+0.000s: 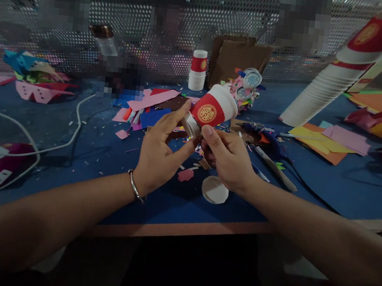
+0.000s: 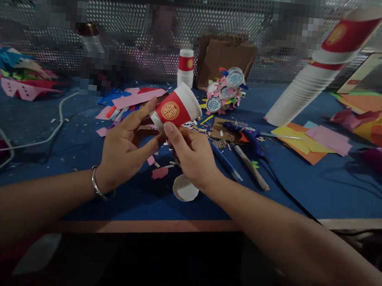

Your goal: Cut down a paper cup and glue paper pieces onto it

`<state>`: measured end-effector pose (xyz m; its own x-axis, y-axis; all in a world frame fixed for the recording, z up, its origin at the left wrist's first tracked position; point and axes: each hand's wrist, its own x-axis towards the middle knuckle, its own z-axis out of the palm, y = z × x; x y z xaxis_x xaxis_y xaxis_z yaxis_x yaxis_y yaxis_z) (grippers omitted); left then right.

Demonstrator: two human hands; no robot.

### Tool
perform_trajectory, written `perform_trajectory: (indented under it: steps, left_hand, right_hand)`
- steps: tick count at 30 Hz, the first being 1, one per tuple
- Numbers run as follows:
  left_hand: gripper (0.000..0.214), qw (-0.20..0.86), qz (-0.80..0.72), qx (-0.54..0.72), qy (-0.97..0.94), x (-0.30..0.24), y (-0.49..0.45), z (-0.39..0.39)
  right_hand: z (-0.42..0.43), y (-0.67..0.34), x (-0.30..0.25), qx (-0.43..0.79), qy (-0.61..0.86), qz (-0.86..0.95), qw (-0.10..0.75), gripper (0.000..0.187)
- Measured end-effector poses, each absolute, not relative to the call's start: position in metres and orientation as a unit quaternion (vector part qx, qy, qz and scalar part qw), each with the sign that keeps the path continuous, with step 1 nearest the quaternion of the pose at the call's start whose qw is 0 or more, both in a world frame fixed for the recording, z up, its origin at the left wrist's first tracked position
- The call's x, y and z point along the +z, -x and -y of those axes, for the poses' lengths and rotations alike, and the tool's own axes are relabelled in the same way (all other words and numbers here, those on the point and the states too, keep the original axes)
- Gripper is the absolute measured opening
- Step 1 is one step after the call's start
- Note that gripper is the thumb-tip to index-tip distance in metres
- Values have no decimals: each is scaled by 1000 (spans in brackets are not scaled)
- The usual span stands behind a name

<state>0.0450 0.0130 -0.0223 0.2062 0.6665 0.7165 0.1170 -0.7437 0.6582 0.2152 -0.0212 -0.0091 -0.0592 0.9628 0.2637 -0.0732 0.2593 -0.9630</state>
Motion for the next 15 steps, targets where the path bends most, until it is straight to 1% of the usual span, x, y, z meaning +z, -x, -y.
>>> perform_trajectory:
  steps: [3,5,7,15]
  left_hand:
    - [63,319,-281,570,-703,-18,-47,-11]
    - [58,382,-281,568,-673,-15,-48,-11]
    - [54,417,-279,568,-653,-13,-48,-11]
    - [54,402,-304,575,-644,-11,-47,-12]
  right_hand:
    - [21,-216,-8,453,389,572,563,73]
    - [20,-217,-8,445,392,577,562,73]
    - [19,-218,-9,439,397,581,558,71]
    - [19,-218,-10,421,401,598,552,70]
